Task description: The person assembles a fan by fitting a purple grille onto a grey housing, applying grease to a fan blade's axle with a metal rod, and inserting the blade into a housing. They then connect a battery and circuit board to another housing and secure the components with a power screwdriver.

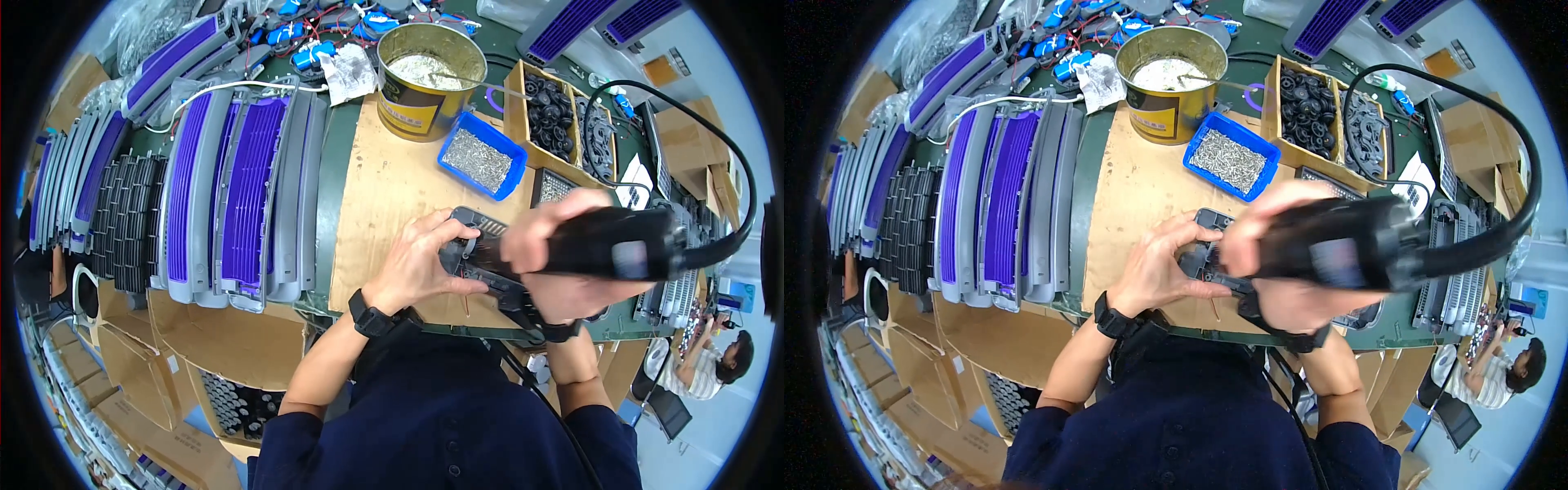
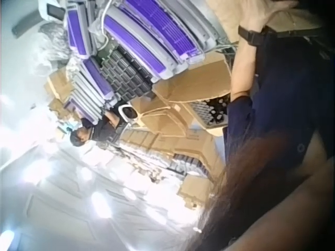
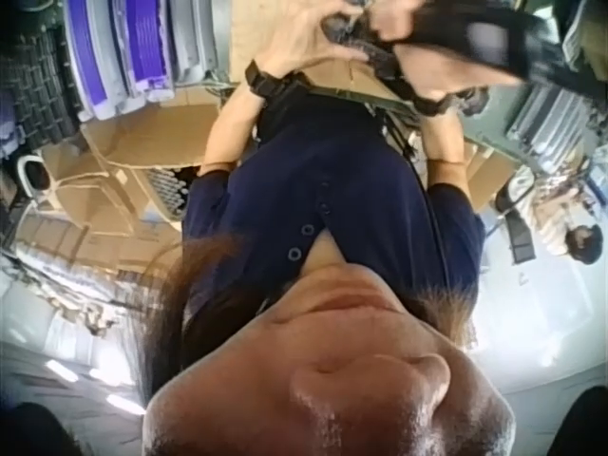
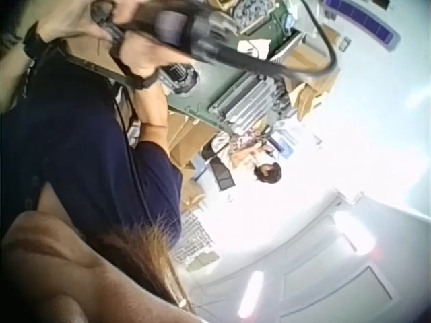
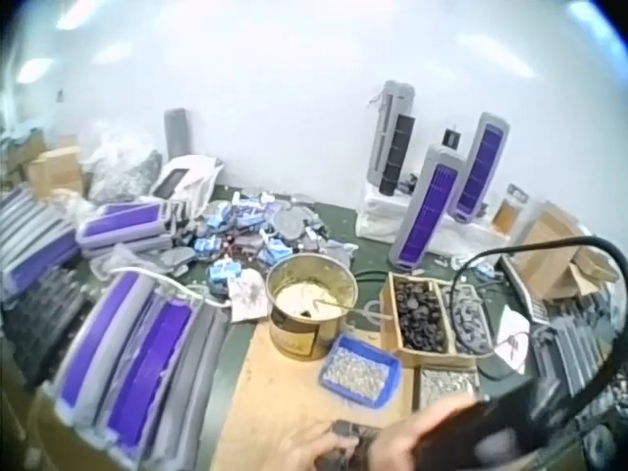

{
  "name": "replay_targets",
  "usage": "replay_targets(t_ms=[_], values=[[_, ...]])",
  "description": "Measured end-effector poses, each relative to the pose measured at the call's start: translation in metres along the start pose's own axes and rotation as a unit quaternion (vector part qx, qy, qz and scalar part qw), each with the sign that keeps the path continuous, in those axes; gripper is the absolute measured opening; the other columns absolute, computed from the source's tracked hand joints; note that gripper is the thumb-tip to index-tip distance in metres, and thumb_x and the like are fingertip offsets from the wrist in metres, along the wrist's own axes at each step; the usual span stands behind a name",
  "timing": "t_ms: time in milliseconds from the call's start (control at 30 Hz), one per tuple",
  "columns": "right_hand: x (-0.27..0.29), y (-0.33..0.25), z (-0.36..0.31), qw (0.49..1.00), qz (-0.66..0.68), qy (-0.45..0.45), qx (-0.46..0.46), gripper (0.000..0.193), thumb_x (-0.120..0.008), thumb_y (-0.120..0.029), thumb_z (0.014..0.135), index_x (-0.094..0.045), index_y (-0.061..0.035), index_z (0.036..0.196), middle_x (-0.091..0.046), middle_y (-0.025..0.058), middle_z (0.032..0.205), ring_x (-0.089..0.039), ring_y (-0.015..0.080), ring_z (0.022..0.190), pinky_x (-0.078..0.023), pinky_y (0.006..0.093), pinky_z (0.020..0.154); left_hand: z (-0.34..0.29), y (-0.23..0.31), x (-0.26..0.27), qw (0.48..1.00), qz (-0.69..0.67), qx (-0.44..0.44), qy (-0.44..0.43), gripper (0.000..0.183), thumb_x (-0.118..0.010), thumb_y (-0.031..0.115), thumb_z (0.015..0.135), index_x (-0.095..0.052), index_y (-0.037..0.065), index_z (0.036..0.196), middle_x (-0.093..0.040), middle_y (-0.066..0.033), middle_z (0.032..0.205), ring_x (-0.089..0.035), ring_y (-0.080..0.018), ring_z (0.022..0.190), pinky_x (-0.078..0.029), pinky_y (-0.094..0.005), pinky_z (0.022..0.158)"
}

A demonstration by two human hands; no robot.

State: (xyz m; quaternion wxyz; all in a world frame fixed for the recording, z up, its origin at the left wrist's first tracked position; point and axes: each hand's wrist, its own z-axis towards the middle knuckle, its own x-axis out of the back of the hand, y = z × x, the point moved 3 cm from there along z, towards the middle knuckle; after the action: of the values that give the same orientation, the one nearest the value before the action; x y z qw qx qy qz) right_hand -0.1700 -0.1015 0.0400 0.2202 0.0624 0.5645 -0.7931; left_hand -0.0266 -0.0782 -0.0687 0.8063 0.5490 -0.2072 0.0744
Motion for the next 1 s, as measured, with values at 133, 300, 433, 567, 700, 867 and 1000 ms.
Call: replay_targets(t_ms=[133, 300, 433, 567, 700, 867, 1000], values=[[0.055, -0.088, 0.002, 0.990, -0.041, 0.055, 0.124, 0.095, -0.043, -0.084, 0.078, -0.037, -0.0048, 0.130, -0.049, 0.0036, 0.067, -0.045, 0.0146, 0.054, -0.040, 0.0294, 0.051, -0.003, 0.014, 0.013, 1.000, -0.013, -0.005, 0.003, 0.060, -0.092, 0.020, 0.053, -0.062, 0.008, 0.104, -0.057, -0.0185, 0.121, -0.055, -0.0375, 0.112, -0.047, -0.0411, 0.094], [0.191, -0.133, -0.038, 0.807, -0.534, 0.251, 0.015, 0.062, -0.054, -0.038, 0.099, -0.032, -0.0062, 0.147, -0.061, 0.0075, 0.088, -0.055, 0.0199, 0.071, -0.045, 0.0289, 0.068, -0.026, 0.008, 0.027, 0.994, 0.098, -0.040, 0.009, 0.043, -0.084, 0.005, 0.061, -0.056, 0.009, 0.093, -0.049, -0.0171, 0.129, -0.051, -0.0373, 0.119, -0.045, -0.0439, 0.096], [0.246, -0.104, -0.087, 0.681, -0.725, 0.102, -0.003, 0.059, -0.062, -0.005, 0.089, -0.040, -0.0038, 0.144, -0.057, 0.0254, 0.130, -0.057, 0.0374, 0.117, -0.041, 0.0376, 0.100, -0.036, 0.059, 0.064, 0.973, 0.224, -0.056, -0.020, 0.045, -0.084, 0.008, 0.061, -0.057, 0.009, 0.097, -0.047, -0.0174, 0.132, -0.049, -0.0369, 0.121, -0.043, -0.0461, 0.097], [0.283, -0.069, -0.124, 0.698, -0.681, 0.135, -0.175, 0.071, -0.063, 0.010, 0.077, -0.041, -0.0065, 0.143, -0.055, 0.0310, 0.125, -0.056, 0.0430, 0.113, -0.043, 0.0405, 0.096, -0.042, 0.129, 0.158, 0.943, 0.327, -0.042, 0.039, 0.047, -0.082, 0.014, 0.065, -0.061, 0.009, 0.107, -0.051, -0.0154, 0.127, -0.051, -0.0363, 0.119, -0.044, -0.0446, 0.093], [0.277, -0.060, -0.120, 0.624, -0.744, 0.132, -0.198, 0.074, -0.068, 0.010, 0.072, -0.046, -0.0074, 0.140, -0.052, 0.0218, 0.114, -0.054, 0.0407, 0.102, -0.043, 0.0423, 0.092, -0.036, 0.200, 0.236, 0.904, 0.374, -0.073, 0.194, 0.035, -0.080, 0.012, 0.071, -0.064, 0.006, 0.102, -0.065, -0.0109, 0.108, -0.063, -0.0257, 0.102, -0.048, -0.0349, 0.086], [0.262, -0.070, -0.102, 0.592, -0.789, 0.131, -0.099, 0.064, -0.068, 0.009, 0.072, -0.052, -0.0029, 0.133, -0.050, 0.0203, 0.113, -0.052, 0.0379, 0.104, -0.042, 0.0418, 0.093, 0.025, 0.266, 0.257, 0.953, 0.198, -0.096, 0.209, 0.035, -0.071, 0.021, 0.083, -0.061, 0.002, 0.111, -0.067, -0.0073, 0.106, -0.062, -0.0161, 0.099, -0.045, -0.0271, 0.085], [0.207, -0.076, -0.077, 0.704, -0.704, 0.097, -0.003, 0.046, -0.066, 0.007, 0.074, -0.058, 0.0013, 0.119, -0.052, 0.0195, 0.109, -0.052, 0.0375, 0.104, -0.041, 0.0407, 0.093, 0.118, 0.241, 0.261, 0.986, 0.093, -0.066, 0.123, 0.041, -0.066, 0.026, 0.090, -0.059, 0.002, 0.123, -0.068, -0.0064, 0.103, -0.064, -0.0115, 0.093, -0.047, -0.0224, 0.082]])
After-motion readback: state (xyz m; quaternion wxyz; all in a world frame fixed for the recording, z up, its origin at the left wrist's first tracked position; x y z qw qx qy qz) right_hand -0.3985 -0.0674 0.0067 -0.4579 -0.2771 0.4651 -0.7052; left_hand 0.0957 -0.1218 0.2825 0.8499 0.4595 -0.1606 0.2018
